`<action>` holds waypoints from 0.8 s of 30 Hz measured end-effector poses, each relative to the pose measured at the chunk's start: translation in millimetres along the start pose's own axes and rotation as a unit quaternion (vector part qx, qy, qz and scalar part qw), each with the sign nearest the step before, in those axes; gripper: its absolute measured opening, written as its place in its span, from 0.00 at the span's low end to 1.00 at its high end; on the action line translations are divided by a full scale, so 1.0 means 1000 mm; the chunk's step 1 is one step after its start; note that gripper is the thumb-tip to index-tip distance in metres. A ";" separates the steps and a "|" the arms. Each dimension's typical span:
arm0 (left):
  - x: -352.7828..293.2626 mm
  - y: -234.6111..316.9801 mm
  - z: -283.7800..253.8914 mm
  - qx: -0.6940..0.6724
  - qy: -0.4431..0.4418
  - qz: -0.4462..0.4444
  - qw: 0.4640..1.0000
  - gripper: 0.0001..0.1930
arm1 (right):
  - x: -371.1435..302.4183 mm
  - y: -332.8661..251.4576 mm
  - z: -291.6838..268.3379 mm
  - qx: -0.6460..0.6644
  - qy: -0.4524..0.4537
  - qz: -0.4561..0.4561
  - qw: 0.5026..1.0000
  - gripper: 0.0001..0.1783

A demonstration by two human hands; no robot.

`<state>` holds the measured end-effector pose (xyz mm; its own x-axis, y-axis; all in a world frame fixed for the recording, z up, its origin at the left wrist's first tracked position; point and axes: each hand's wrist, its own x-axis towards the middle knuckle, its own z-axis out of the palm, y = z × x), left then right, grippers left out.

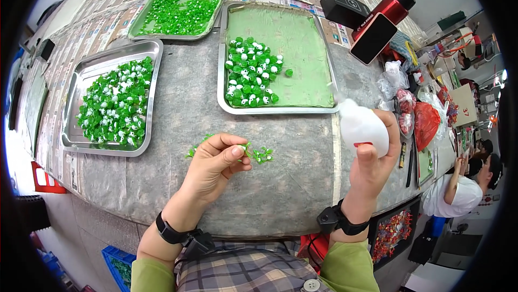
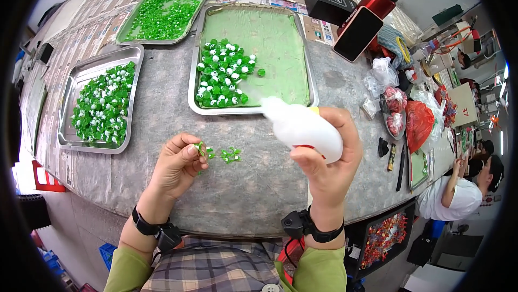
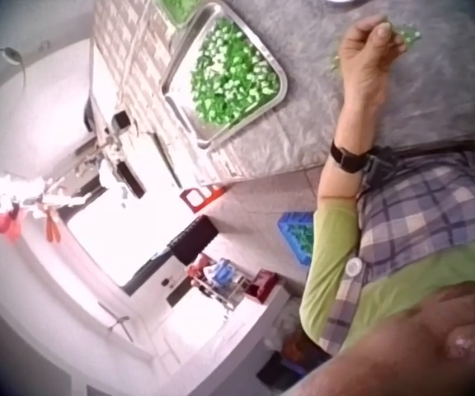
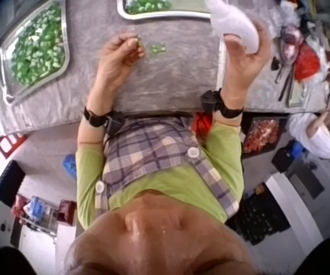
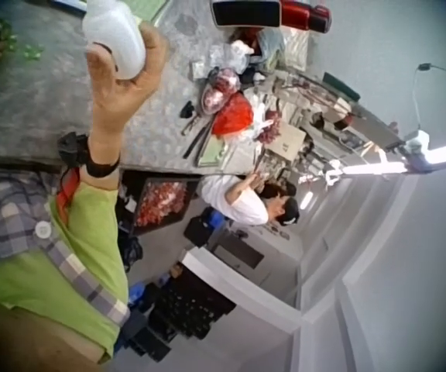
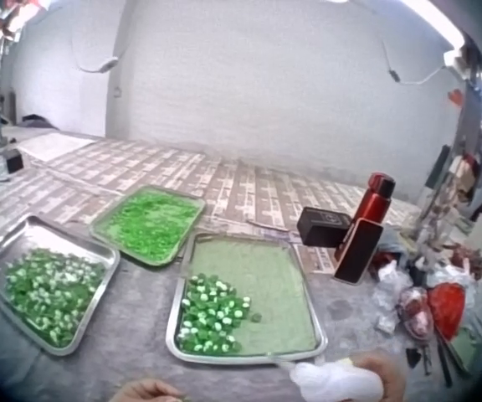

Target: The person applies glue to green plastic bases and attaches white and black eye pieces to them by hand. The completed assemblies are then placed onto the table, and the process is repeated.

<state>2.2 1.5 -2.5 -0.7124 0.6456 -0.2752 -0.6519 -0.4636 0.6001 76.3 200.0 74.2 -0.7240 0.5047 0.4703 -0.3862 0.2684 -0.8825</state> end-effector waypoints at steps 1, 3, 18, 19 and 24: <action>0.000 0.000 0.000 0.000 0.004 0.002 1.000 0.08 | -0.002 -0.005 0.007 0.008 0.003 0.029 1.000 0.28; 0.000 0.002 0.001 -0.014 0.013 -0.012 1.000 0.06 | -0.006 -0.005 0.017 0.006 0.003 0.002 1.000 0.28; 0.001 0.001 -0.001 -0.027 -0.008 -0.024 0.999 0.04 | -0.015 0.006 0.024 -0.133 -0.104 -0.100 0.981 0.25; 0.001 0.001 -0.001 -0.027 -0.008 -0.024 0.999 0.04 | -0.015 0.005 0.024 -0.133 -0.104 -0.101 0.980 0.25; 0.000 0.001 -0.001 -0.025 -0.002 -0.025 0.999 0.04 | -0.015 0.008 0.027 -0.147 -0.117 -0.107 0.976 0.24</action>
<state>1.1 0.3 -2.2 -0.6771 0.6713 -0.3015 -0.6993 -0.4594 0.5476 68.6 172.5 59.8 -0.7689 0.2196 0.6004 -0.3867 0.5881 -0.7103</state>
